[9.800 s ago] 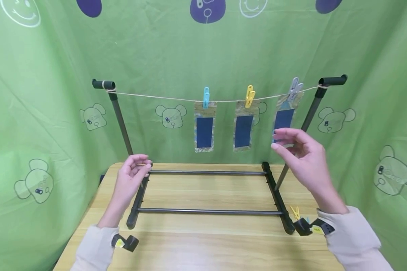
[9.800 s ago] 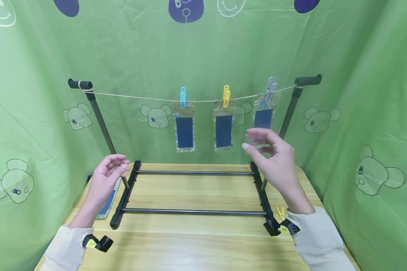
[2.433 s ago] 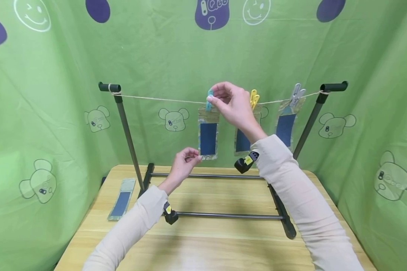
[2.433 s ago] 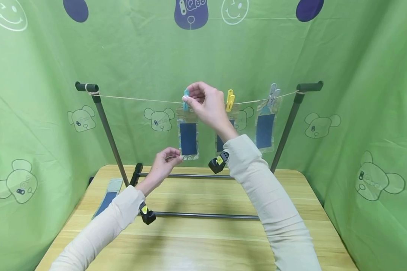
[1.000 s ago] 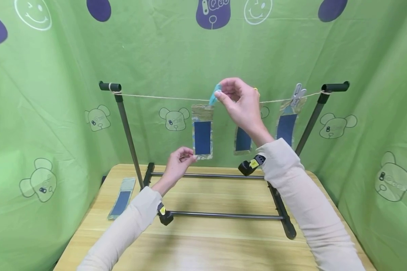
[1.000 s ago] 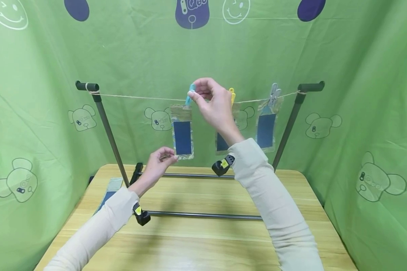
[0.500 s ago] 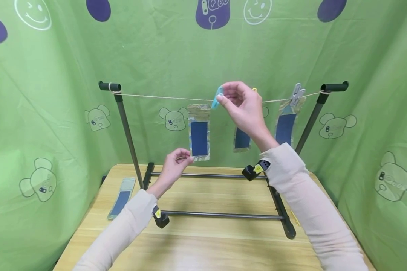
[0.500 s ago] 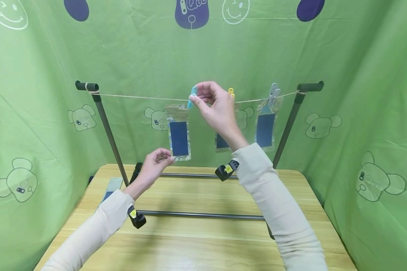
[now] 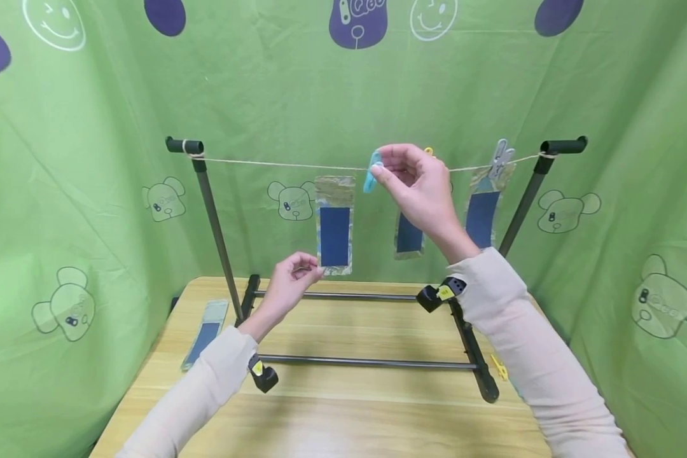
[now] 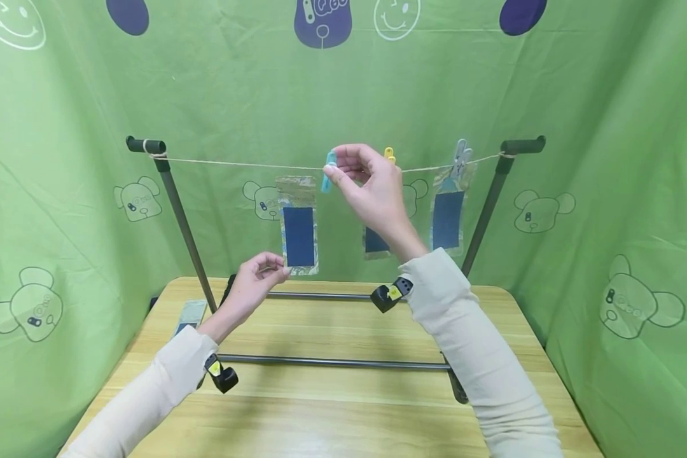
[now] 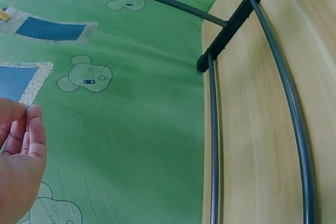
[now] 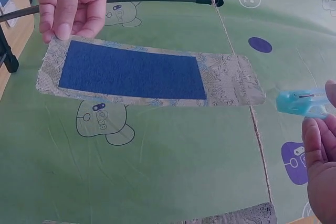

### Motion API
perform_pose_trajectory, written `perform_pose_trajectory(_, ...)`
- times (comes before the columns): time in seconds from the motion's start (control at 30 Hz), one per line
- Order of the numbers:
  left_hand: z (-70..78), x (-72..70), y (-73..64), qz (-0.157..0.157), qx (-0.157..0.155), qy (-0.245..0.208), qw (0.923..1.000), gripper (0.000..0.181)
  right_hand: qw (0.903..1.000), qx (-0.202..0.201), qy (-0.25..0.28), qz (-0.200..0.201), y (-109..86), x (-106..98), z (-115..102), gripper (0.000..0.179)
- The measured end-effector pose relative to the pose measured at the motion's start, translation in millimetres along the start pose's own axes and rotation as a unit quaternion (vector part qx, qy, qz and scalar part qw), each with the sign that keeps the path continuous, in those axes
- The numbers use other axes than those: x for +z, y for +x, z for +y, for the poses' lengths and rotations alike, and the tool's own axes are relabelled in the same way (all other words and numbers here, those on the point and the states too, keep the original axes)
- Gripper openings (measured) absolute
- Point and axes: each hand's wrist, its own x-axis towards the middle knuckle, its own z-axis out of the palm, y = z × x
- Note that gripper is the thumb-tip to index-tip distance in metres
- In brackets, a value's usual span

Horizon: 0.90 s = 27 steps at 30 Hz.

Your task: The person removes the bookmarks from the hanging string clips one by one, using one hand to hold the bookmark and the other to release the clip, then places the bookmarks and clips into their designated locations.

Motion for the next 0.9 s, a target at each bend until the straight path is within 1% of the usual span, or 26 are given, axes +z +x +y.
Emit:
perform_pose_trajectory(0.07,0.9,-0.3,-1.4,-0.004,0.001,-0.001,1.0,0.019,1.0,-0.002,0.003,0.0,-1.9,-1,-2,0.026)
perform_pose_trajectory(0.27,2.5,-2.1,-4.9,-0.007,0.005,-0.013,0.9999,0.021,0.9999,-0.002,0.01,0.014,-12.5,-4,-28,0.023)
perform_pose_trajectory(0.33,3.7,-3.0,-6.3,-0.006,0.004,-0.018,0.9998,0.02,0.9998,0.002,0.01,0.019,-15.1,-6,-32,0.023)
perform_pose_trajectory(0.57,3.2,-6.0,-11.6,0.001,0.002,-0.032,0.9995,0.02,0.9994,0.019,0.013,0.025,-15.3,-17,0,0.027)
perform_pose_trajectory(0.77,3.8,-9.3,-18.3,0.001,-0.013,-0.026,0.9996,0.02,0.999,0.035,0.001,0.027,-25.1,-25,3,0.027)
perform_pose_trajectory(0.9,5.5,-11.1,-23.0,0.005,-0.018,-0.027,0.9995,0.019,0.9989,0.037,-0.008,0.026,-31.9,-31,6,0.027)
